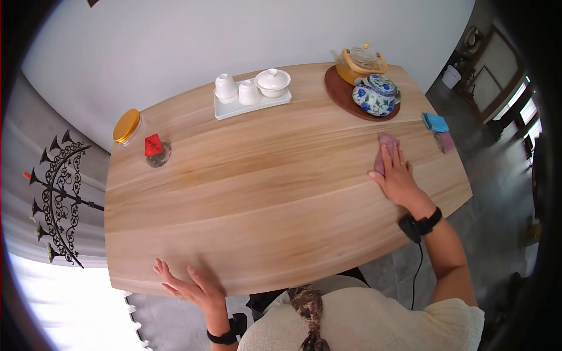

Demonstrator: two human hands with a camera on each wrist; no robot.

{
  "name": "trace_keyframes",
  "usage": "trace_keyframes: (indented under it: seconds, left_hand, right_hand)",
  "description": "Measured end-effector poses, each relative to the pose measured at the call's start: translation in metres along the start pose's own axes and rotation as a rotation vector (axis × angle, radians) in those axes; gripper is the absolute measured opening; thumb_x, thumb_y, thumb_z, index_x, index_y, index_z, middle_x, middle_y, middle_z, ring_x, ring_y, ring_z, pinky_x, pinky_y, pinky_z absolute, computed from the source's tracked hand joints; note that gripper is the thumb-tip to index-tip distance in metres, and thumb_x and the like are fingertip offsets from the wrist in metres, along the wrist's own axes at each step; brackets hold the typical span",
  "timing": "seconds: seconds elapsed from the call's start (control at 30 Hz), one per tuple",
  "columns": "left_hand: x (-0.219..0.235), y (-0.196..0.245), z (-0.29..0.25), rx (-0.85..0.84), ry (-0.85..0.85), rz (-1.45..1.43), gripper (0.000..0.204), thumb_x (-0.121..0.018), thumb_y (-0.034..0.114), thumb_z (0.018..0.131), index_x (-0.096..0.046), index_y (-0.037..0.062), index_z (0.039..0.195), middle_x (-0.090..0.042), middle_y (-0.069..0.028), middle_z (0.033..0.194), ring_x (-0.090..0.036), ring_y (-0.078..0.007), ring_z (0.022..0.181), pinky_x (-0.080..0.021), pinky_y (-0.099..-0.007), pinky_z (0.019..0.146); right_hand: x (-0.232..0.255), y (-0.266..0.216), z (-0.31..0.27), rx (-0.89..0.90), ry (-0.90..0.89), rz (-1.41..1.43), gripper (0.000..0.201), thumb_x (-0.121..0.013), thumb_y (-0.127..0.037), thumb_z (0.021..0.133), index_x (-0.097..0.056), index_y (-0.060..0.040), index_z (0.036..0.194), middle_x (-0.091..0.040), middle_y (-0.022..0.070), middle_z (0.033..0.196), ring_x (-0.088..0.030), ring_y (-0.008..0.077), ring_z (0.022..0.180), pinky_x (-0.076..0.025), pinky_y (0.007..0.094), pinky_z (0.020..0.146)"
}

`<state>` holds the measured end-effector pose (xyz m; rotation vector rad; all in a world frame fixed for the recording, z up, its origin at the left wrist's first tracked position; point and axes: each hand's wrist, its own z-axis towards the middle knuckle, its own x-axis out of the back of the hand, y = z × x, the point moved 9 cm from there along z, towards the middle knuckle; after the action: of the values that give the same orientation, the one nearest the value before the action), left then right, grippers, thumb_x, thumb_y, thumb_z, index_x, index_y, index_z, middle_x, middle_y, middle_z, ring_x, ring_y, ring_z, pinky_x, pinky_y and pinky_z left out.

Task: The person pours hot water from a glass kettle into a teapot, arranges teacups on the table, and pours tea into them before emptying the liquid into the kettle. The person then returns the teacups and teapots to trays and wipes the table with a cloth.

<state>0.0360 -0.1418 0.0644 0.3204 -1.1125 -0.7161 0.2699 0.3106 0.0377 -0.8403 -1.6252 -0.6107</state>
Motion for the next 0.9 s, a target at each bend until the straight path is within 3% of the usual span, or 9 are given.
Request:
trace_keyframes:
  seconds: [0.1,0.17,0.3,0.43,0.5,0.57,0.7,0.8,0.9]
  left_hand:
    - [0.0,-0.001,0.001,0.006,0.003,0.004,0.055,-0.038,0.026,0.094,-0.023,-0.0013,0.14,-0.024,-0.0193,0.148,-0.013,-0.0375,0.14,0.002,-0.0528,0.109]
    - [-0.001,0.001,0.001,-0.005,-0.004,0.016,0.055,-0.038,0.026,0.094,-0.023,-0.0015,0.14,-0.025,-0.0193,0.148,-0.013,-0.0379,0.14,0.002,-0.0531,0.109]
    - [-0.001,0.002,0.0,-0.017,-0.014,0.015,0.056,-0.038,0.026,0.094,-0.023,-0.0017,0.14,-0.025,-0.0195,0.148,-0.013,-0.038,0.14,0.003,-0.0535,0.109]
    - [0.0,0.006,0.0,-0.024,-0.027,0.03,0.056,-0.037,0.028,0.095,-0.022,-0.0017,0.14,-0.025,-0.0199,0.148,-0.012,-0.0387,0.14,0.003,-0.0539,0.109]
    - [0.001,0.004,0.0,-0.024,-0.016,0.037,0.056,-0.037,0.028,0.095,-0.022,-0.0017,0.14,-0.025,-0.0201,0.148,-0.012,-0.0386,0.14,0.002,-0.0542,0.109]
    - [0.001,0.003,-0.001,-0.025,0.013,0.057,0.054,-0.037,0.03,0.096,-0.025,0.0027,0.141,-0.027,-0.014,0.149,-0.016,-0.0346,0.14,0.0,-0.0534,0.11]
    - [0.002,0.001,-0.001,-0.01,0.007,0.068,0.053,-0.037,0.028,0.096,-0.025,0.0024,0.14,-0.027,-0.0144,0.149,-0.015,-0.0343,0.14,0.0,-0.0535,0.11]
    - [0.001,0.0,-0.002,-0.012,0.008,0.053,0.053,-0.038,0.027,0.095,-0.025,0.0022,0.14,-0.027,-0.0145,0.148,-0.015,-0.0345,0.14,0.0,-0.0538,0.11]
    - [-0.001,0.0,-0.001,-0.026,-0.019,0.044,0.058,-0.038,0.03,0.095,-0.022,-0.0013,0.141,-0.026,-0.0185,0.148,-0.012,-0.0374,0.14,0.001,-0.0538,0.109]
  right_hand:
    - [-0.011,0.006,-0.034,-0.01,0.04,0.025,0.087,-0.048,-0.053,0.088,-0.007,-0.0009,0.146,-0.004,0.0304,0.149,-0.005,0.0456,0.139,-0.014,0.0644,0.104]
    - [-0.017,-0.023,-0.058,0.156,0.054,0.045,0.091,-0.054,-0.051,0.085,-0.01,0.0024,0.144,-0.006,0.0346,0.146,-0.005,0.0498,0.137,-0.016,0.0661,0.103]
    - [-0.02,-0.141,-0.099,0.628,-0.029,-0.004,0.093,-0.061,-0.055,0.077,-0.023,-0.0018,0.143,-0.011,0.0357,0.145,-0.011,0.0487,0.136,-0.019,0.0663,0.101]
    - [-0.023,-0.258,-0.127,1.228,0.086,0.035,0.085,-0.058,-0.056,0.078,-0.03,-0.0095,0.143,-0.015,0.0298,0.147,-0.012,0.0435,0.138,-0.02,0.0661,0.101]
    - [-0.036,-0.308,-0.131,1.381,0.106,0.073,0.083,-0.055,-0.058,0.079,-0.032,-0.0116,0.143,-0.016,0.0277,0.148,-0.011,0.0415,0.139,-0.019,0.0667,0.101]
    - [-0.034,-0.347,-0.127,1.421,0.136,0.084,0.082,-0.054,-0.058,0.08,-0.032,-0.0106,0.143,-0.016,0.0272,0.148,-0.011,0.0409,0.139,-0.019,0.067,0.1]
    - [-0.036,-0.358,-0.111,1.385,0.159,0.126,0.083,-0.058,-0.054,0.079,-0.029,-0.01,0.144,-0.015,0.0254,0.149,-0.011,0.0401,0.14,-0.019,0.0655,0.102]
    - [-0.029,-0.312,-0.072,1.19,0.244,-0.002,0.077,-0.049,-0.053,0.086,-0.029,-0.0052,0.143,-0.014,0.0265,0.149,-0.009,0.0413,0.14,-0.02,0.0686,0.1]
    - [-0.013,-0.23,-0.017,0.828,0.104,-0.011,0.075,-0.045,-0.051,0.09,-0.021,-0.0057,0.145,-0.01,0.0268,0.15,-0.007,0.0411,0.14,-0.017,0.0678,0.101]
